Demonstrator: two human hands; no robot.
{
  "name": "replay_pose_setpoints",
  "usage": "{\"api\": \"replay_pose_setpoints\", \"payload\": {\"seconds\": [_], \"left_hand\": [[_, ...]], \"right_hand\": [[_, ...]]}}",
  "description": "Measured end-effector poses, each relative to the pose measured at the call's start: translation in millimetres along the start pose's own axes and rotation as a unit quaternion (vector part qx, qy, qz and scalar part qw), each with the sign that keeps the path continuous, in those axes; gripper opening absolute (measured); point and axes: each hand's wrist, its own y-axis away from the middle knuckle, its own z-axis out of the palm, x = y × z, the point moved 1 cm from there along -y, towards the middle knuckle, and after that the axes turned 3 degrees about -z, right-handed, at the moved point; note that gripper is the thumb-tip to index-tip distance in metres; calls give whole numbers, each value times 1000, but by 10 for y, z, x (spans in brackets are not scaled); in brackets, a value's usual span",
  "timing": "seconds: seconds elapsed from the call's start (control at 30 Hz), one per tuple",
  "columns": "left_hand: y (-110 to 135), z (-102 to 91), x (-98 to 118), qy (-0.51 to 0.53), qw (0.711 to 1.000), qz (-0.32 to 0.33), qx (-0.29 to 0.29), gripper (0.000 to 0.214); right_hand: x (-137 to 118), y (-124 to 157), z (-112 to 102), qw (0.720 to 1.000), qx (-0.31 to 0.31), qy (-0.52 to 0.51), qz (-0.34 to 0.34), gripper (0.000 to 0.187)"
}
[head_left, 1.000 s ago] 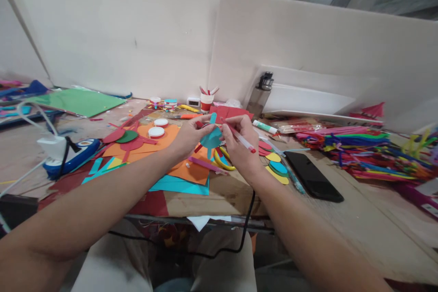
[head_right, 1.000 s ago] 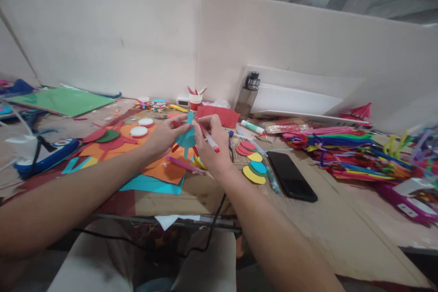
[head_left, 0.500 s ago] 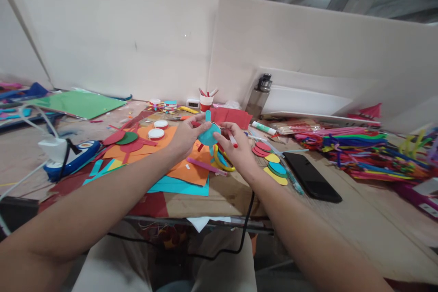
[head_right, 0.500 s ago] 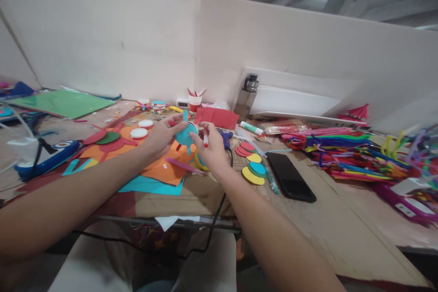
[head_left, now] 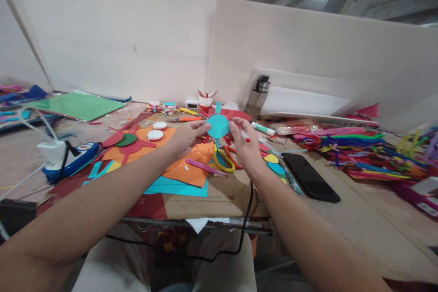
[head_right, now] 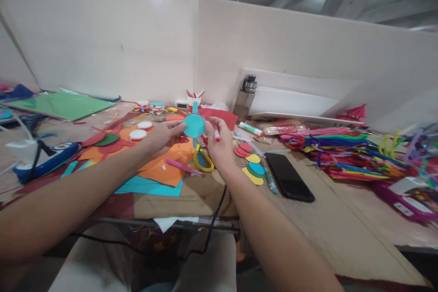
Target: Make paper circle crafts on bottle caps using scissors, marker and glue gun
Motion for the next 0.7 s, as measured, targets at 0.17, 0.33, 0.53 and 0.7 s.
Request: {"api": "replay_pose_setpoints", "payload": {"seconds": [0.17,0.33,0.53,0.7], "left_hand": [[4,-18,5,7,999,12,31,34],[-27,-85,8,17,997,19,77,38],[-135,-275,19,37,987,47,150,37],[-163,-338,26,38,986,49,155,34]], "right_hand": [[-224,11,-51,995,95,27,-2,43],[-189,-84,-169,998,49,43,9,32],[46,-183,-357,938,-180,279,-98,28],[101,-209,-421,843,-315,432,-60,38]]}}
